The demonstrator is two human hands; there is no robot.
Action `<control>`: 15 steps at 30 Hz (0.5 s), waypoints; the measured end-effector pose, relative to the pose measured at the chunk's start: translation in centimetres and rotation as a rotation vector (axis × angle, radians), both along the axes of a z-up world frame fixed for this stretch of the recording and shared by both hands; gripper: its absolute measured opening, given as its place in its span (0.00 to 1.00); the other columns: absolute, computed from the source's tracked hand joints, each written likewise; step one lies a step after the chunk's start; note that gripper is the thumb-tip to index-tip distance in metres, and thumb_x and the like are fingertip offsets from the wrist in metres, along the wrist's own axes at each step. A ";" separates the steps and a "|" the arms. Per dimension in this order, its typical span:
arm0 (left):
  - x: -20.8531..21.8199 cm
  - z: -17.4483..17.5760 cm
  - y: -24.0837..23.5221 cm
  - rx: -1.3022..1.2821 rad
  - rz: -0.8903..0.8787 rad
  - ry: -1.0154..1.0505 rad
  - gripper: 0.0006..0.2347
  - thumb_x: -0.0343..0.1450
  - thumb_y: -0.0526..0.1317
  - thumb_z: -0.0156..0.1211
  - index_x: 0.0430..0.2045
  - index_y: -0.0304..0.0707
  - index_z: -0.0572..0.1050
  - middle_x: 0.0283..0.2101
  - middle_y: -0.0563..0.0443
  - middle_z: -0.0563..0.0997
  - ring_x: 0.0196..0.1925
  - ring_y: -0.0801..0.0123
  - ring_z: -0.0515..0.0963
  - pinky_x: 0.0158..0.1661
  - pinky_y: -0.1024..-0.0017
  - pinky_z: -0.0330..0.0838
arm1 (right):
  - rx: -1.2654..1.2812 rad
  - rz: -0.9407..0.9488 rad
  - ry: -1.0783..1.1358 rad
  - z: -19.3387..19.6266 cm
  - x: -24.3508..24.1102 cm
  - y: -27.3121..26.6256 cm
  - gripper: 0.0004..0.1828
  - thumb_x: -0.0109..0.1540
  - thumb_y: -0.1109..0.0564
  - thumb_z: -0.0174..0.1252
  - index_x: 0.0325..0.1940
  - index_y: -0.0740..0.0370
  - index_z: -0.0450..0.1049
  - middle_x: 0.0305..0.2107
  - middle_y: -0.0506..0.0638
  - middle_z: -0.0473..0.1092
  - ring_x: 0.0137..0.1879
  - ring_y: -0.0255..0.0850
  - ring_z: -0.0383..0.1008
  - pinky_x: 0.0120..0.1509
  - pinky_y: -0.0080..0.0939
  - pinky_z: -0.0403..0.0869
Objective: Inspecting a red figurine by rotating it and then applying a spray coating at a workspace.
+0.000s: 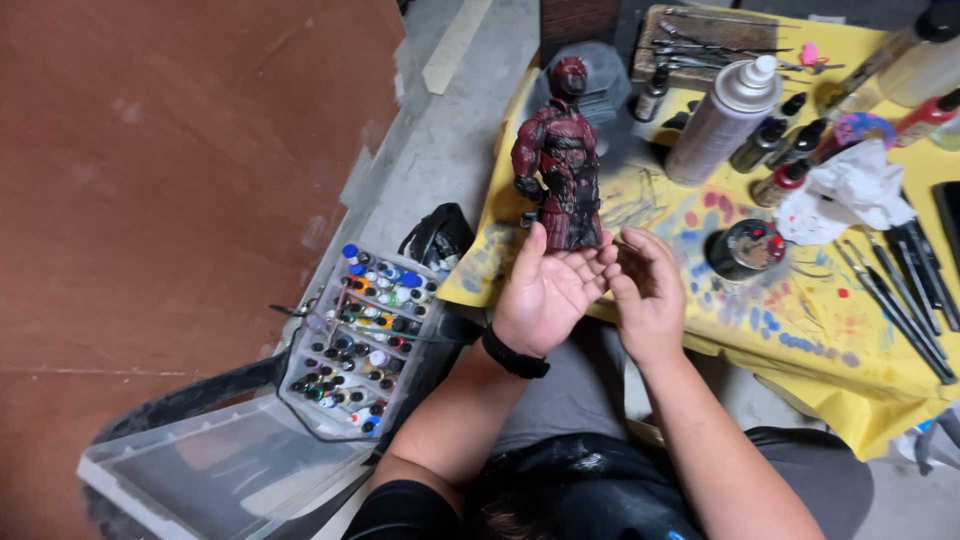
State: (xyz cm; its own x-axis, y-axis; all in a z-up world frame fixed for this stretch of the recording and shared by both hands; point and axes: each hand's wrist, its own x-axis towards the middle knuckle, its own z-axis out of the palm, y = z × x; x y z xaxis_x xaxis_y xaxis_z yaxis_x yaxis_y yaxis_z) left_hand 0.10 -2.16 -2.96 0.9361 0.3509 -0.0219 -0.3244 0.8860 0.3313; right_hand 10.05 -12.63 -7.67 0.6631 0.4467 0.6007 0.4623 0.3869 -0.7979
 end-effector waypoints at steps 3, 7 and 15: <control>-0.8 2.0 -0.5 -0.109 0.040 0.019 0.27 0.77 0.62 0.55 0.44 0.31 0.76 0.52 0.39 0.83 0.55 0.57 0.82 0.63 0.56 0.72 | -0.035 0.018 -0.036 -0.5 0.1 -0.8 0.30 0.68 0.47 0.58 0.64 0.74 0.66 0.59 0.62 0.65 0.66 0.49 0.67 0.68 0.45 0.69; -0.4 1.5 -0.3 -0.159 0.055 0.028 0.28 0.77 0.63 0.56 0.46 0.28 0.73 0.54 0.37 0.80 0.57 0.55 0.80 0.62 0.56 0.73 | -0.066 0.014 -0.070 -1.3 0.7 -0.7 0.23 0.69 0.58 0.56 0.63 0.78 0.67 0.57 0.66 0.65 0.65 0.54 0.69 0.67 0.52 0.70; 0.2 2.2 -0.3 -0.164 0.103 0.095 0.27 0.76 0.60 0.59 0.47 0.29 0.68 0.54 0.40 0.75 0.58 0.57 0.76 0.62 0.60 0.72 | -0.083 -0.024 -0.091 -1.7 0.8 -0.5 0.18 0.67 0.67 0.57 0.60 0.79 0.68 0.55 0.66 0.67 0.63 0.57 0.71 0.66 0.53 0.71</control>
